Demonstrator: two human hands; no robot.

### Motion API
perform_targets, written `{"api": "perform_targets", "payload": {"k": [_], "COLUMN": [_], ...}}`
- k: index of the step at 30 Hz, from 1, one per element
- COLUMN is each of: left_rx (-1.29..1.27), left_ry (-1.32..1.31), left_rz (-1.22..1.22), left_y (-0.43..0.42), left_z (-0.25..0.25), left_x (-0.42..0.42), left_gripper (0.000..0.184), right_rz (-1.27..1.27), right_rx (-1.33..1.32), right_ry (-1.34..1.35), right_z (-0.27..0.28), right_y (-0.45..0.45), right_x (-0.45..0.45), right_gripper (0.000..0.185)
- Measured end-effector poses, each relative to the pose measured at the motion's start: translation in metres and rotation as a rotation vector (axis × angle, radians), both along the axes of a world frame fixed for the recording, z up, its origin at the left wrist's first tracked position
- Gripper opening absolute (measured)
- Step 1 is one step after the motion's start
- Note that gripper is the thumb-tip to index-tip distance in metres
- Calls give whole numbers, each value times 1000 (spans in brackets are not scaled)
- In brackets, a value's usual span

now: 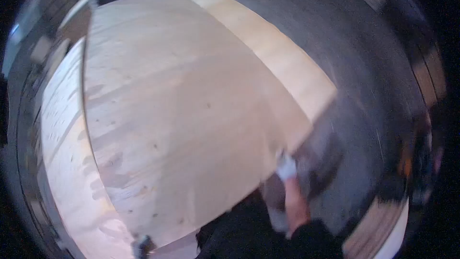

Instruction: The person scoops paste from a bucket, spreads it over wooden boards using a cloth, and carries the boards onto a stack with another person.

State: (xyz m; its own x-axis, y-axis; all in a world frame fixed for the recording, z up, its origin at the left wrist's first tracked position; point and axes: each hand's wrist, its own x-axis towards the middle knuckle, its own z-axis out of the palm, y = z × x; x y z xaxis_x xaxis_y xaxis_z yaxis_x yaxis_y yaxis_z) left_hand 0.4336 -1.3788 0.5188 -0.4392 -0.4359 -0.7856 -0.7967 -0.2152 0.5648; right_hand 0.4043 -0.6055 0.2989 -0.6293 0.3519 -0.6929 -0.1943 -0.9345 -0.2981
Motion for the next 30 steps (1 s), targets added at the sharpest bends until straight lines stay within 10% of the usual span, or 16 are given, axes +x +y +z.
{"api": "perform_targets", "payload": {"k": [5,9,13,18,20,26,30], "left_rx": [-408,-645,-591,-398,-331,-268,-278], "left_ry": [2,-398,-314,-101,-20,92,206], "left_rz": [35,-157,-686,-895,-906,-892,-860], "left_y": [-43,-54,-91,-58,-59,-61,-55], "left_z": [-72,-149,-285,-331,-332,-321,-308], "left_x": [36,64,91,91,95,98,93], "left_gripper": [89,115,95,92,91,88,87], "right_rz": [214,195,282,477,364,634,418], "right_rx": [80,-28,316,838,910,1529,2009], "right_ry": [221,13,97,212,49,679,568], "right_z": [-96,-40,37,224,335,574,658], "right_y": [-32,-35,-34,-46,-140,-414,-458], "right_x": [1,-16,-7,-16,14,143,210], "right_gripper": [37,29,27,23,26,35,27]}}
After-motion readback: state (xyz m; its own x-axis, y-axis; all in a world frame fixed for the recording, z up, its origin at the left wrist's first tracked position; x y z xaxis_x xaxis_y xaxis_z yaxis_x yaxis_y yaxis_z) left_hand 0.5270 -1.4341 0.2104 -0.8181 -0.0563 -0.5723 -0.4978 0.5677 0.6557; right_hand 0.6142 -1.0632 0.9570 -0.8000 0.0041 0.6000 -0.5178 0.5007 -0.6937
